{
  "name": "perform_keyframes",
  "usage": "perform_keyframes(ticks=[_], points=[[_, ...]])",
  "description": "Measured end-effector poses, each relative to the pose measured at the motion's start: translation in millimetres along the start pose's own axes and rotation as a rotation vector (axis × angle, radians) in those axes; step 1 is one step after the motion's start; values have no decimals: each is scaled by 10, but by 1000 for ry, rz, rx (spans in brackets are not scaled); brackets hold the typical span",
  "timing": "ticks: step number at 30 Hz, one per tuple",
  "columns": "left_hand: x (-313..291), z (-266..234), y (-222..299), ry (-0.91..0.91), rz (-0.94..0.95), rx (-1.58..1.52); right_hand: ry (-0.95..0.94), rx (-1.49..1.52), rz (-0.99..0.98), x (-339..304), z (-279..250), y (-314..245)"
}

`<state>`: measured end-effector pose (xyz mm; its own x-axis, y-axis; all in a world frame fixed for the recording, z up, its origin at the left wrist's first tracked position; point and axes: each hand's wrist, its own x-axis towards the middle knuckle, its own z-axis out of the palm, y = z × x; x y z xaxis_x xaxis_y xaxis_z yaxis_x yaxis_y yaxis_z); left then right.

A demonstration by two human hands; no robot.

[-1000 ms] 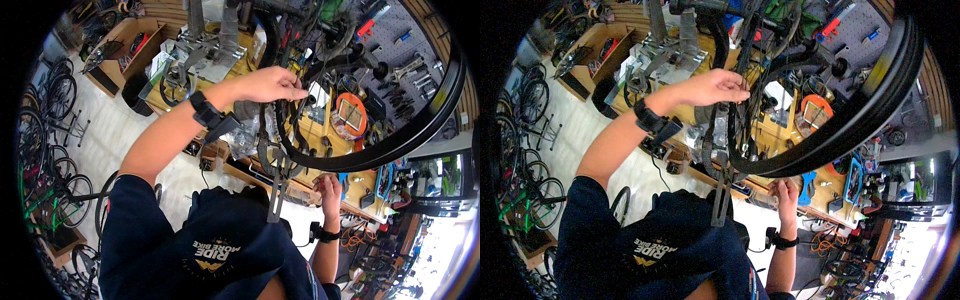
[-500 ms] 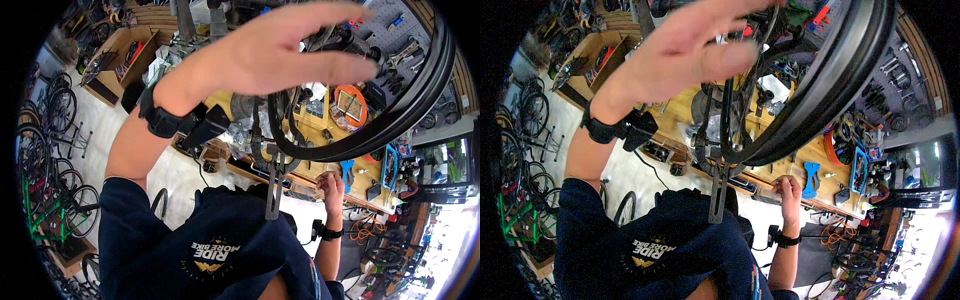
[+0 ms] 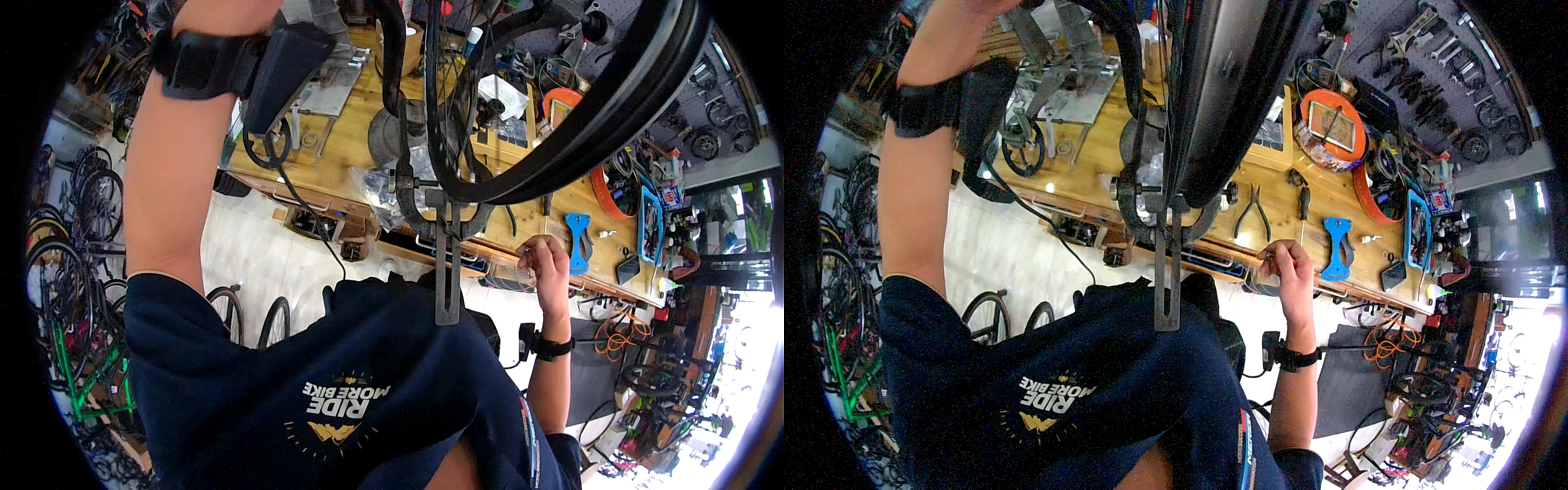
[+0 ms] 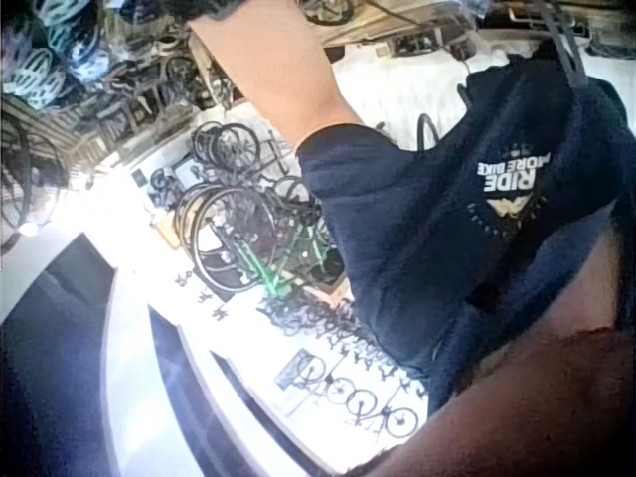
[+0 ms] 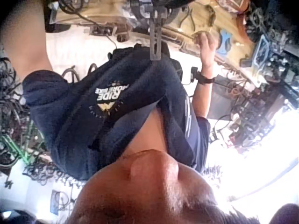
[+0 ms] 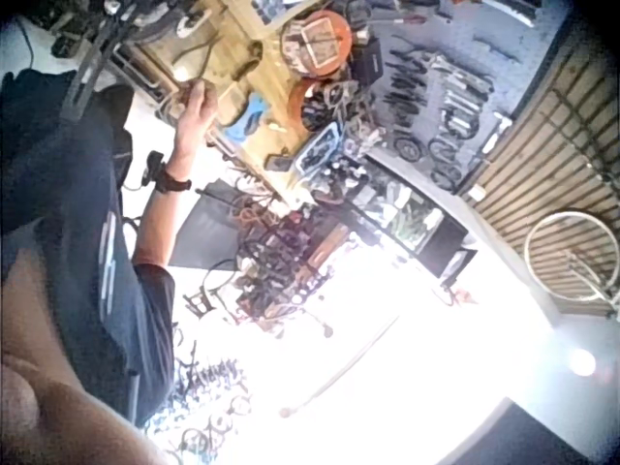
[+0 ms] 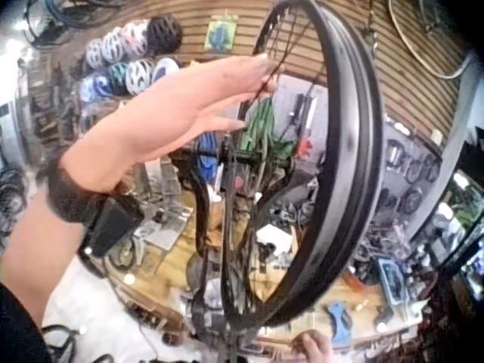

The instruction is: The person uses a red spoke wrench to adjust individual spokes on a bicycle wheel mounted in a truing stand.

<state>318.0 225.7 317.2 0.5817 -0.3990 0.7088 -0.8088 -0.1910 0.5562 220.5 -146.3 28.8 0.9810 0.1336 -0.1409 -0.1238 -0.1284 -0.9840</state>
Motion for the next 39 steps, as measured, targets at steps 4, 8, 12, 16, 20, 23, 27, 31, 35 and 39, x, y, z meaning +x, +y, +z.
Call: perform_keyframes(ticks=[4,8,12,16,20,23,27,31,35,39], points=[[-239,-113,18,-300,-154,99,2,-10,-6,-4,-13,-6],[-798,95,-184,-475,-358,-113,-32,33,-11,28,-23,-40],[-1159,232,-374,-496,-485,65,-14,48,1,16,-12,-56],[-1338,319,-126,-445,-562,127,-121,-40,11,1,14,-167],[-1529,485,223,-623,-669,71,-290,-348,-115,-137,223,-593],[-1698,711,372,-890,-689,-85,-344,-560,-384,-235,449,-1116],[-1988,1141,316,-818,-733,-158,-256,-753,-734,-228,937,-1459],[-1989,1282,266,-752,-927,-455,-193,-968,-887,-164,1128,-1359],[-2174,1433,89,-640,-1051,-800,-175,-1000,-926,-121,1181,-1261],[-2199,1491,61,-544,-1147,-883,-243,-941,-941,-49,1155,-1269]])
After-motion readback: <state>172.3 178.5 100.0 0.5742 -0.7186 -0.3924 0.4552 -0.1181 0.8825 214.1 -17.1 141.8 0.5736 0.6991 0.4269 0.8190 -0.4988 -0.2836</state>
